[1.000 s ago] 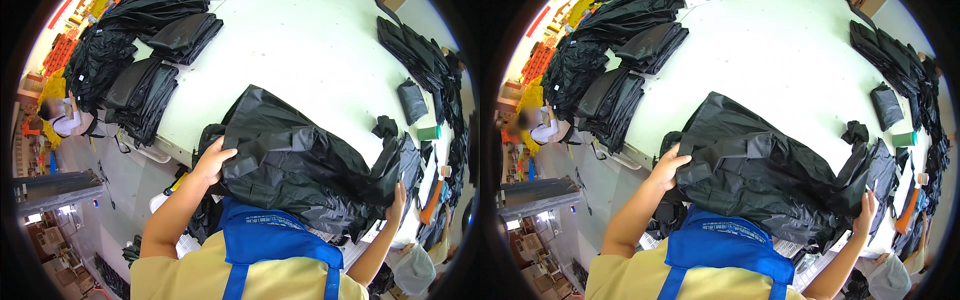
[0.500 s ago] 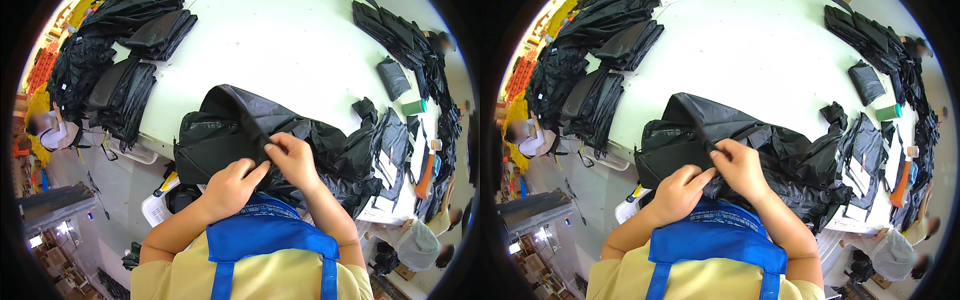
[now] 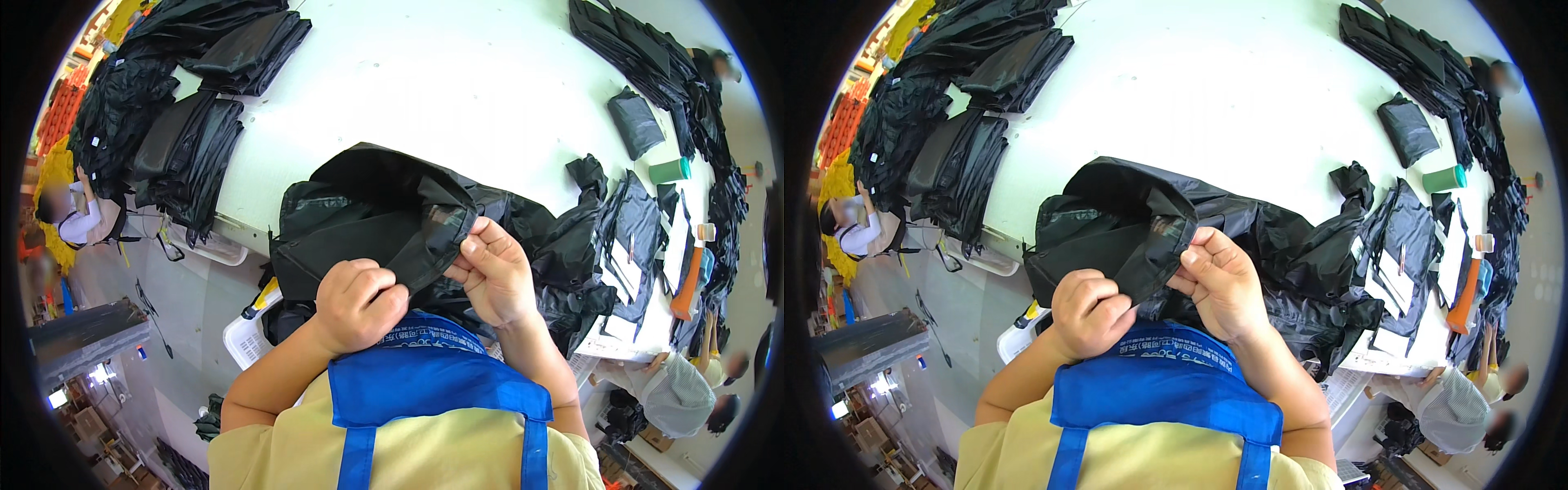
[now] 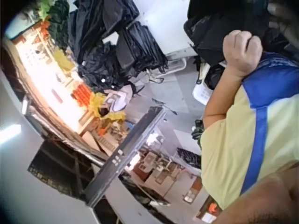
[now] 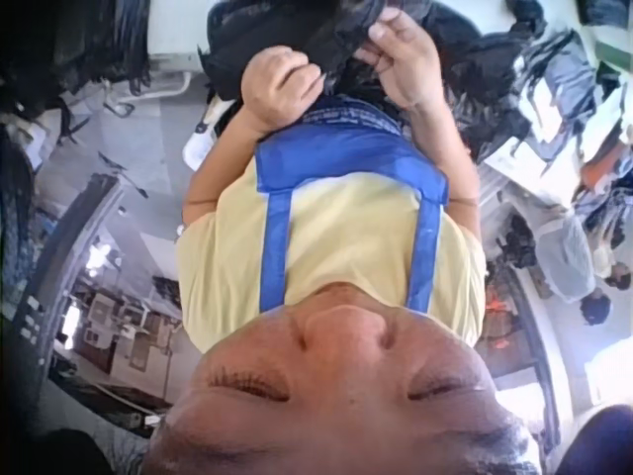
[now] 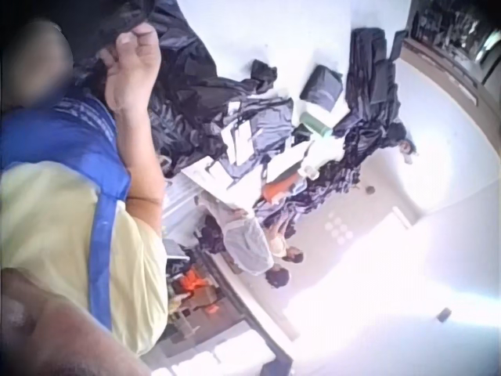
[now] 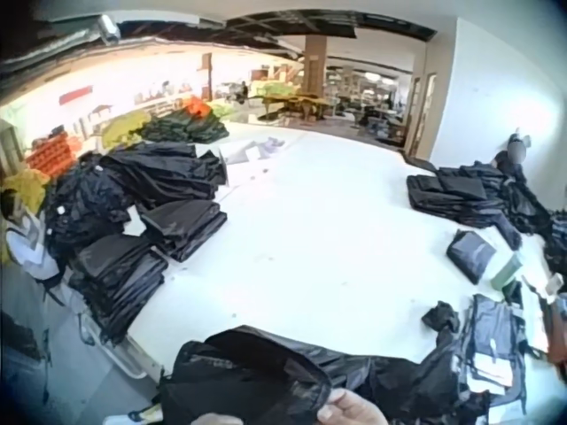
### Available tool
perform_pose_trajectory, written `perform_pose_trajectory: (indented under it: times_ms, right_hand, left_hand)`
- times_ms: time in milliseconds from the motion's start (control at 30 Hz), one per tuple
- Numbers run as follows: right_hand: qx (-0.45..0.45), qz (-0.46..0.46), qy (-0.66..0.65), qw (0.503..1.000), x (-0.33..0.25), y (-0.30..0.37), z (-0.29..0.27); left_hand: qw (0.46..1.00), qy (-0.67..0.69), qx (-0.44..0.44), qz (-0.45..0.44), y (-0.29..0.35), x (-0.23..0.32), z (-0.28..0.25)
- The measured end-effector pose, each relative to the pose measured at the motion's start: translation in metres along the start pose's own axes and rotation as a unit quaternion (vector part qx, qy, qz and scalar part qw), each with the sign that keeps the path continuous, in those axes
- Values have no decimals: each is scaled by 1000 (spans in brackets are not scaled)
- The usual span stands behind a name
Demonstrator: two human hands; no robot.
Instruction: The person folds a black raincoat on a white table. They smooth the fabric, fold the sleeves inward, fold the body in half, and then fold it into a compact rectangle. The folded coat is placed on a stack of similar folded items.
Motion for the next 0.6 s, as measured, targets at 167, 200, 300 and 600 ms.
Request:
perform_pose_trajectory:
  times_ms: [167,200,300,600]
  right_hand:
    - [-50,27,431,900,-13,14,-9]
    - [20,-95,559,823,-28,16,-25]
    - [375,-172,730,545,-106,35,-143]
    - [402,-2,336,852,-102,137,-284]
  left_hand:
    - [983,56,-138,-110,-18,-7,2]
    - [972,95,-145,-161,-14,-12,-4]
    - [794,436,-28,-422,5,-49,-27]
    - [686,542,-26,-485,-7,-122,-47]
Point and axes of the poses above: each hand's wrist, its own y-axis away from the middle knuckle, its own z-axis out of the palm, x = y × z, the point moved 1 cm from there along -y, towards the middle knuckle, and after that the axes turned 9 degrees about -x, right-handed, at the moved point
